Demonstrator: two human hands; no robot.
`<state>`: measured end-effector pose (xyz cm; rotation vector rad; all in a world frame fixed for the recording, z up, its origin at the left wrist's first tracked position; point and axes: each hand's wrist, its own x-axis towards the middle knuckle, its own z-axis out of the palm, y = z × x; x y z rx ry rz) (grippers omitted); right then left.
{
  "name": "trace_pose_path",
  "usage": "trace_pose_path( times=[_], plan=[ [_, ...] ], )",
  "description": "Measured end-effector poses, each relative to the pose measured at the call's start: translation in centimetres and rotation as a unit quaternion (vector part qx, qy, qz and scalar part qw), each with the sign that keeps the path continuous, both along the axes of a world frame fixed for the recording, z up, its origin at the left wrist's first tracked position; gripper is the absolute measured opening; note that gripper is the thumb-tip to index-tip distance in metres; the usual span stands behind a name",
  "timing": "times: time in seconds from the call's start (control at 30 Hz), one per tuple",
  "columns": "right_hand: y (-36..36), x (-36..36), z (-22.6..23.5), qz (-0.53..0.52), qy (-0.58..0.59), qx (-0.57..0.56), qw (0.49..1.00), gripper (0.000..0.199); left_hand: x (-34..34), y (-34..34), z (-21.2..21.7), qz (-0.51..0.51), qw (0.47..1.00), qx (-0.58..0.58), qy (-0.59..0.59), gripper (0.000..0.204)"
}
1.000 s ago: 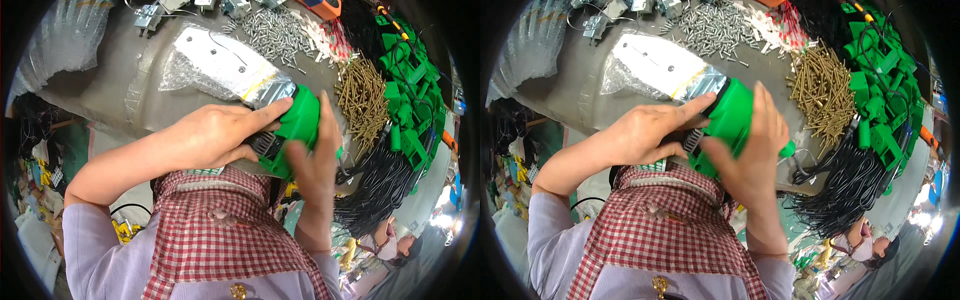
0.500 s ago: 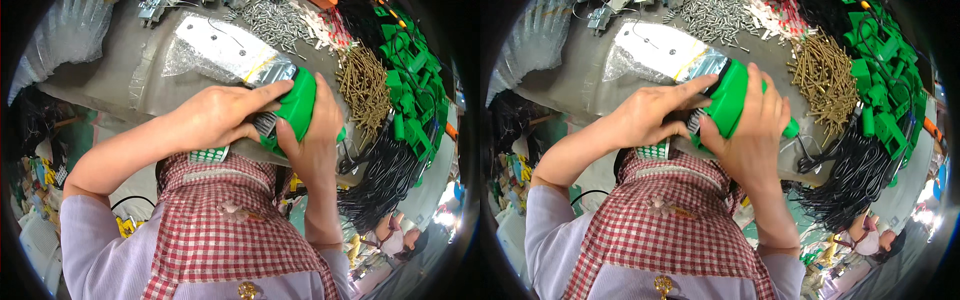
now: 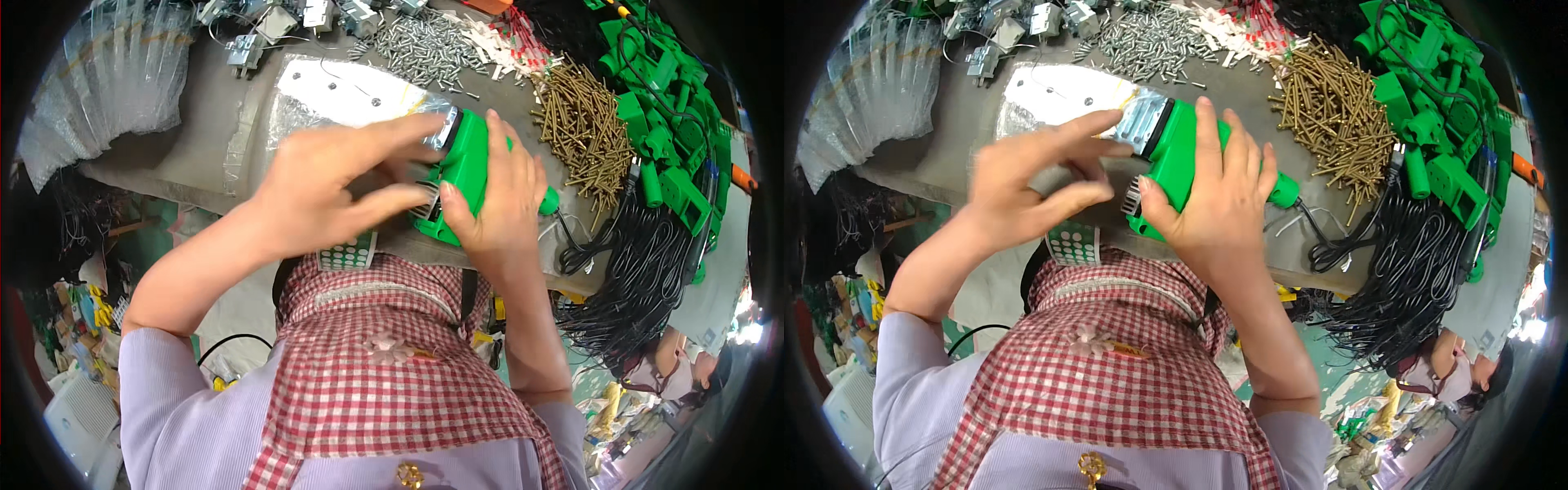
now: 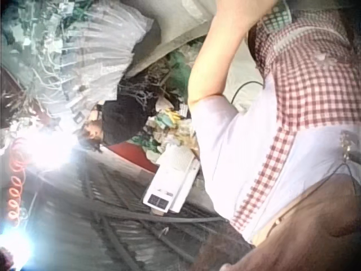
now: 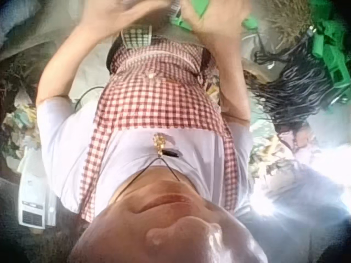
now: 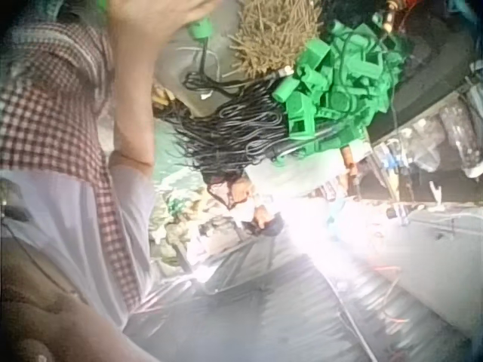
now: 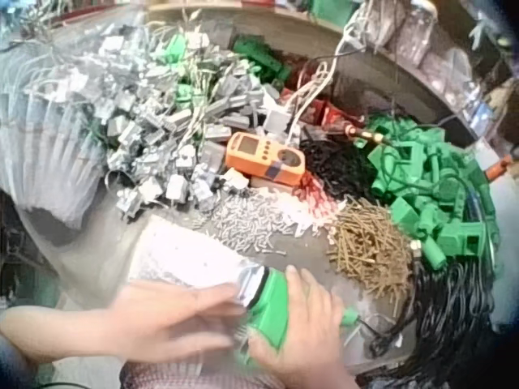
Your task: Assembling a handheld electronic device with a green plastic casing using a soldering iron and electric screwdriver.
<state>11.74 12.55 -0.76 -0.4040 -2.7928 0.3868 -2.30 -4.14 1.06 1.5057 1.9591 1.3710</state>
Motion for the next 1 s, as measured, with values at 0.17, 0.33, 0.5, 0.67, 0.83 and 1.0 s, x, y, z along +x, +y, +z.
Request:
trace_pose_path(
  times=[0.17, 0.33, 0.5, 0.67, 0.83, 1.0],
  plan=[
    [2.0, 2.1, -0.3, -0.082, -0.005, -0.130, 0.988, 0.032, 2.8, 8.5, -1.4, -0.053, 0.959, 0.020, 0.279, 0.070],
    [5.8, 2.3, 2.4, 0.096, -0.077, 0.019, 0.992, 0.040, 2.1, 7.8, -1.0, -0.035, 0.950, -0.065, 0.304, 0.072],
    [7.2, 1.6, -1.9, 0.148, -0.060, 0.131, 0.978, 0.040, 1.4, 10.4, 7.5, -0.010, 0.965, 0.085, 0.247, 0.070],
    [7.5, 0.8, 1.3, 0.145, -0.138, 0.004, 0.980, 0.039, 2.1, 10.1, -1.0, -0.048, 0.945, -0.014, 0.324, 0.072],
    [7.8, 0.0, 2.5, 0.130, -0.216, -0.024, 0.967, 0.037, 0.1, 9.4, 0.3, -0.031, 0.950, -0.165, 0.265, 0.045],
    [8.4, -0.2, 1.8, 0.176, -0.205, 0.017, 0.963, 0.038, 1.5, 7.9, 0.0, 0.007, 0.948, -0.173, 0.268, 0.044]
  ],
)
